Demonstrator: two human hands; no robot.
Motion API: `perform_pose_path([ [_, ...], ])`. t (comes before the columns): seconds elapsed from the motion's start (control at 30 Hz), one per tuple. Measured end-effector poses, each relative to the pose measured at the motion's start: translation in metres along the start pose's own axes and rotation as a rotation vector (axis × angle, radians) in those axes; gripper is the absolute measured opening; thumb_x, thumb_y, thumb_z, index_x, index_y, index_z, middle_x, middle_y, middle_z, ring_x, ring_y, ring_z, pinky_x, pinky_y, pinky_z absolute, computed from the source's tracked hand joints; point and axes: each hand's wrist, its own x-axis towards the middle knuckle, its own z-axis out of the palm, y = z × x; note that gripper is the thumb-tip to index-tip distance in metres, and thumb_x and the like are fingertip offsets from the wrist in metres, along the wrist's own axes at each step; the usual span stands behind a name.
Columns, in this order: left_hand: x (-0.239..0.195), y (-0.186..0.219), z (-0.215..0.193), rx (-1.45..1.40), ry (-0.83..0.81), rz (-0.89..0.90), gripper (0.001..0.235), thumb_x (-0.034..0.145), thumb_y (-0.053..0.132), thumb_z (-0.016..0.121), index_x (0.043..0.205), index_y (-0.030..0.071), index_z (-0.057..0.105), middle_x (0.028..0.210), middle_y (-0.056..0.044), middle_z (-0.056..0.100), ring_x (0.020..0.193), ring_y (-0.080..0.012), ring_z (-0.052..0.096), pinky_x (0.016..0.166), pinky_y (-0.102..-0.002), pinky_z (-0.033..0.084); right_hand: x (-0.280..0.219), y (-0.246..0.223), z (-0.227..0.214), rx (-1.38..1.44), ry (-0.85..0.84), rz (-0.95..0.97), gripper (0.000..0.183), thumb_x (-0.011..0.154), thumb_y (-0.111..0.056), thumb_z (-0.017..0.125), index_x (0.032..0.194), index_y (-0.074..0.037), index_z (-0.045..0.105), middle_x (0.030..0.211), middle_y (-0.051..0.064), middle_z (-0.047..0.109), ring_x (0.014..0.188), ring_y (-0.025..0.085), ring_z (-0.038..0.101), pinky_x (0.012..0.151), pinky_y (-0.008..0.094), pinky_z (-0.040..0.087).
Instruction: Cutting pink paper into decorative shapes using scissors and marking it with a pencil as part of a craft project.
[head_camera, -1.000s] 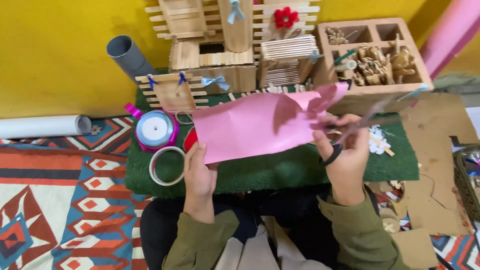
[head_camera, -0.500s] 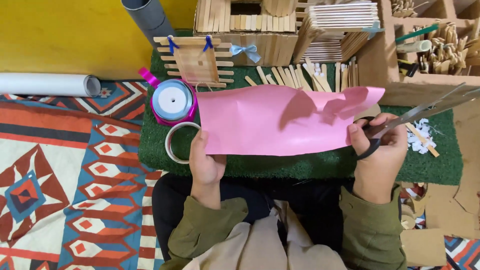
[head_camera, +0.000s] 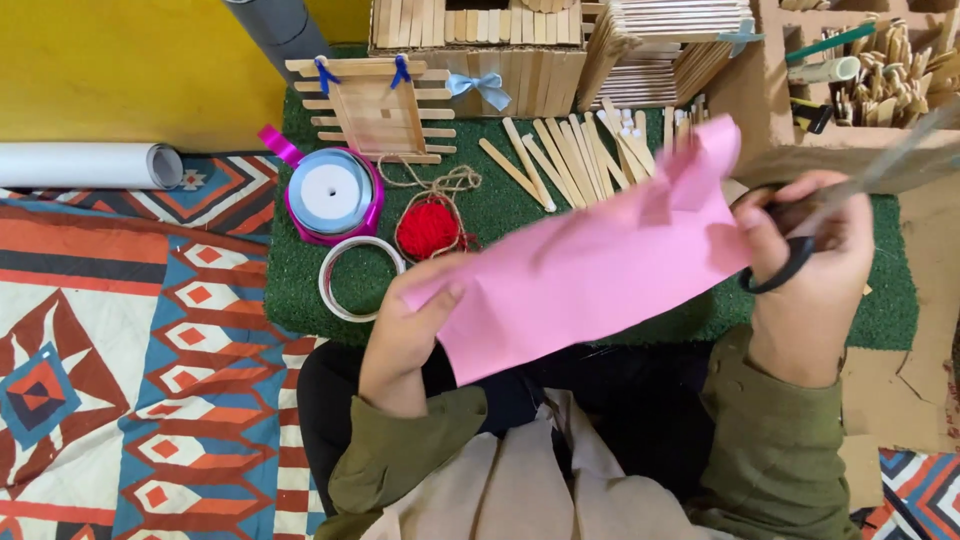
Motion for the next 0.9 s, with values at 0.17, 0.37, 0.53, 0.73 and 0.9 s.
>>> perform_pose_path([
  [0.17,0.003,-0.017,0.021,-0.133,0.391,0.015,0.043,0.098,0.010,0.062,0.135,-0.011,0.055,0.123,-0.022,0.067,0.106,-0.0224,0.065,0.094,-0.030,0.054,-0.030,-0.005,0.030,0.073,0.028,-0.183,0.032,0.107,-0.002,0.056,0.126,-0.014,0.032,0.131,0.014,0.050,0.126,0.023,0.051,0.109,0.033,0.042],
  [0.37,0.001,-0.053,0.055,-0.032,0.264,0.237,0.042,0.108,0.019,0.053,0.147,0.003,0.052,0.147,-0.019,0.057,0.138,-0.0247,0.050,0.119,-0.044,0.037,-0.065,0.026,0.066,0.182,-0.107,0.098,0.046,0.079,-0.010,0.086,0.109,-0.005,0.052,0.093,0.007,0.064,0.093,0.017,0.069,0.084,0.029,0.056],
  [0.53,0.012,-0.021,0.024,-0.534,-0.249,0.117,0.117,0.080,0.067,0.069,0.160,-0.004,0.022,0.139,-0.028,0.058,0.122,-0.0369,0.064,0.095,-0.051,0.058,-0.036,0.017,0.037,-0.048,-0.269,0.086,0.041,0.068,-0.012,0.093,0.099,-0.006,0.068,0.079,0.005,0.068,0.079,0.013,0.067,0.079,0.027,0.055],
  [0.73,-0.003,-0.027,0.032,0.217,0.033,-0.256,0.080,0.083,0.031,0.075,0.146,-0.007,0.041,0.139,-0.024,0.060,0.120,-0.0315,0.064,0.100,-0.038,0.056,-0.004,-0.031,0.029,-0.412,-0.683,-0.330,0.038,0.055,0.002,0.078,0.092,-0.003,0.071,0.082,0.004,0.074,0.068,0.018,0.066,0.067,0.029,0.051],
  [0.9,0.002,-0.021,0.064,0.101,0.448,-0.505,0.070,0.090,0.043,0.057,0.145,-0.001,0.052,0.148,-0.016,0.056,0.136,-0.0245,0.055,0.114,-0.031,0.041,-0.029,-0.026,0.038,-0.485,-0.133,-0.455,0.051,0.074,-0.001,0.087,0.113,0.007,0.055,0.117,0.020,0.061,0.105,0.033,0.061,0.092,0.040,0.049],
])
